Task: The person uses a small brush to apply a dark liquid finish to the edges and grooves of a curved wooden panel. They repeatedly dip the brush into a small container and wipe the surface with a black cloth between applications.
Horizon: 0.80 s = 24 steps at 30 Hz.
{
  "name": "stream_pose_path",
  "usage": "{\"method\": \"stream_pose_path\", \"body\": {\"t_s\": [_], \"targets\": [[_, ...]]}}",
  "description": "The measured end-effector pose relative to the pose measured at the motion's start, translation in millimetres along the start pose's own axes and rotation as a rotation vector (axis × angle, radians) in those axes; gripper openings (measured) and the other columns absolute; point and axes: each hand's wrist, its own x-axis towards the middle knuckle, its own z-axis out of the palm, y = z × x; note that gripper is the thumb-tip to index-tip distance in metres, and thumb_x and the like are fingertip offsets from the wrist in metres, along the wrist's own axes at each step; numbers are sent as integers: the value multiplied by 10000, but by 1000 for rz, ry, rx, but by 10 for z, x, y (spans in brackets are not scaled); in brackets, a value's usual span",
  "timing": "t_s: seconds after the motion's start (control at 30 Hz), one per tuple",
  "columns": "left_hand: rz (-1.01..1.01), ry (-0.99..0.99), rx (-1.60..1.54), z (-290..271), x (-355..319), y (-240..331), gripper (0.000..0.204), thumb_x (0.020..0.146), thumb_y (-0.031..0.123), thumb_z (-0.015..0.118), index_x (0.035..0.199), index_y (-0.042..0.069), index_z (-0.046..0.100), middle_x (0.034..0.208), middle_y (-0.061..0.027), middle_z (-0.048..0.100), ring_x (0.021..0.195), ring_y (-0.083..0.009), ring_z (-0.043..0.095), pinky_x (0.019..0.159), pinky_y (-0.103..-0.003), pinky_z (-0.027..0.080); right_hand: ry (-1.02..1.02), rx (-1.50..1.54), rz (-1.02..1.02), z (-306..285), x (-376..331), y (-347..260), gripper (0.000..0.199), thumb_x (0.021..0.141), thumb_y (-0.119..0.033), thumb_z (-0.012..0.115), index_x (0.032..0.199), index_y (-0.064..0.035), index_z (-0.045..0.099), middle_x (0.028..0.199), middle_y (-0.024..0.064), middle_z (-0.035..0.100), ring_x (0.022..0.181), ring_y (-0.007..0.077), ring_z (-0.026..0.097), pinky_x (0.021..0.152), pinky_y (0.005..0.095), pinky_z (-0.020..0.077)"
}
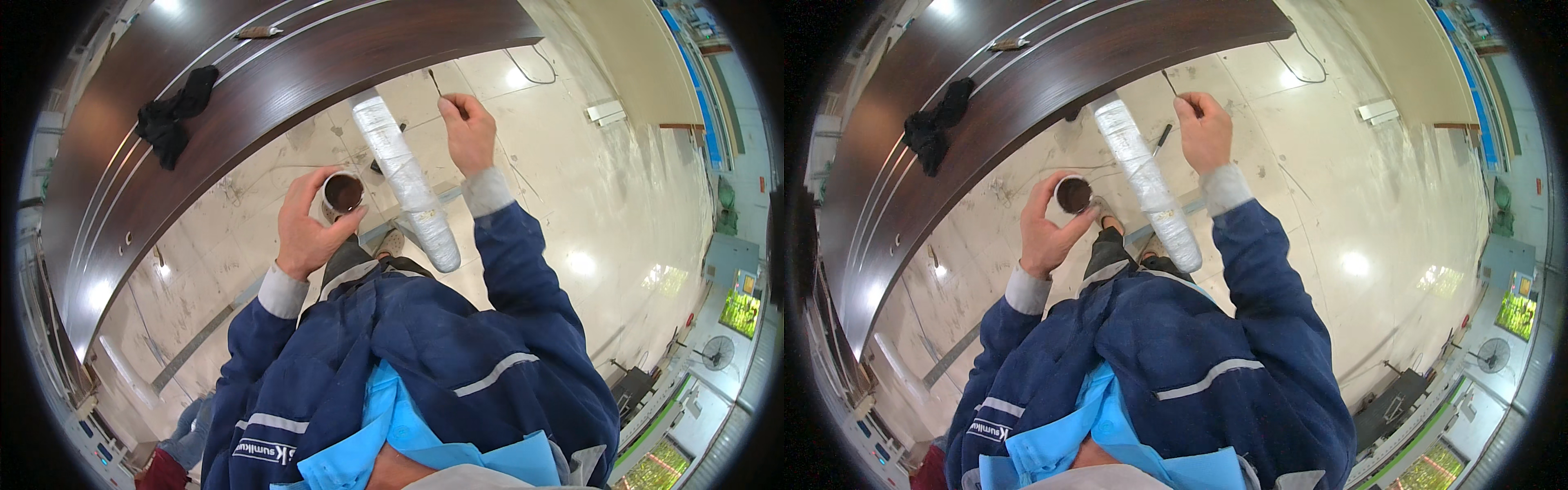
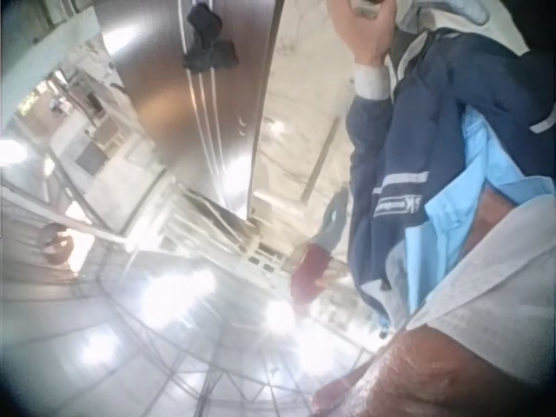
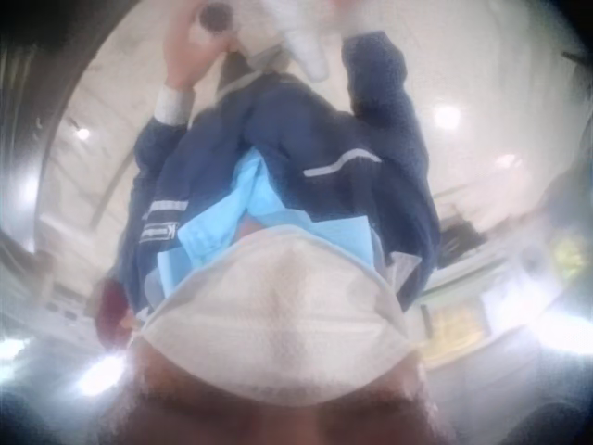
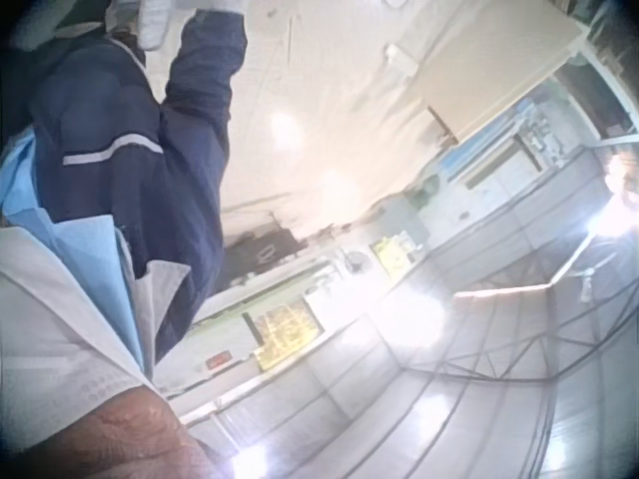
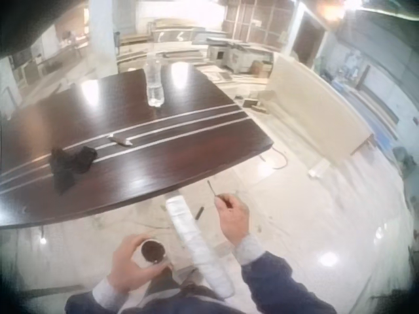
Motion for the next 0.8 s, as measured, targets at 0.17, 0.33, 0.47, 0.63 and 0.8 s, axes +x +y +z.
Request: {"method": "stream_pose_path", "body": {"t_s": [0.17,0.33,0.47,0.63,0.8], "targets": [[-65,-30,-10,-115,-185,-40,573,775,181,901,1285,48,673,1199,-108,702,1117,-256,680,996,-368,525,123,35,47,238,334,291,233,959,-184,764,1082,14,774,960,68,775,849,138,687,797,294,553],[-115,-12,22,-206,-332,-116,579,795,210,905,1295,41,666,1214,-110,687,1133,-243,671,1024,-362,513,197,-11,40,198,592,488,207,935,-182,745,1038,-5,774,949,112,778,844,214,723,803,354,571],[-130,8,13,-215,-365,-170,597,790,225,908,1307,51,666,1220,-113,686,1140,-249,669,1034,-365,507,302,-16,69,153,674,505,181,923,-176,753,1012,-19,775,967,119,777,855,231,727,805,367,574],[-130,1,22,-209,-323,-138,593,789,225,908,1305,59,670,1224,-113,687,1142,-254,671,1037,-366,508,79,-88,-54,303,475,504,164,903,-167,765,1006,-40,778,971,127,772,868,261,733,815,378,576],[-119,0,-2,-199,-321,-45,578,785,198,908,1293,54,673,1222,-109,688,1144,-247,673,1031,-364,514,296,-94,-40,35,873,664,171,906,-194,756,985,-45,785,973,131,780,878,272,737,813,386,574]]}}
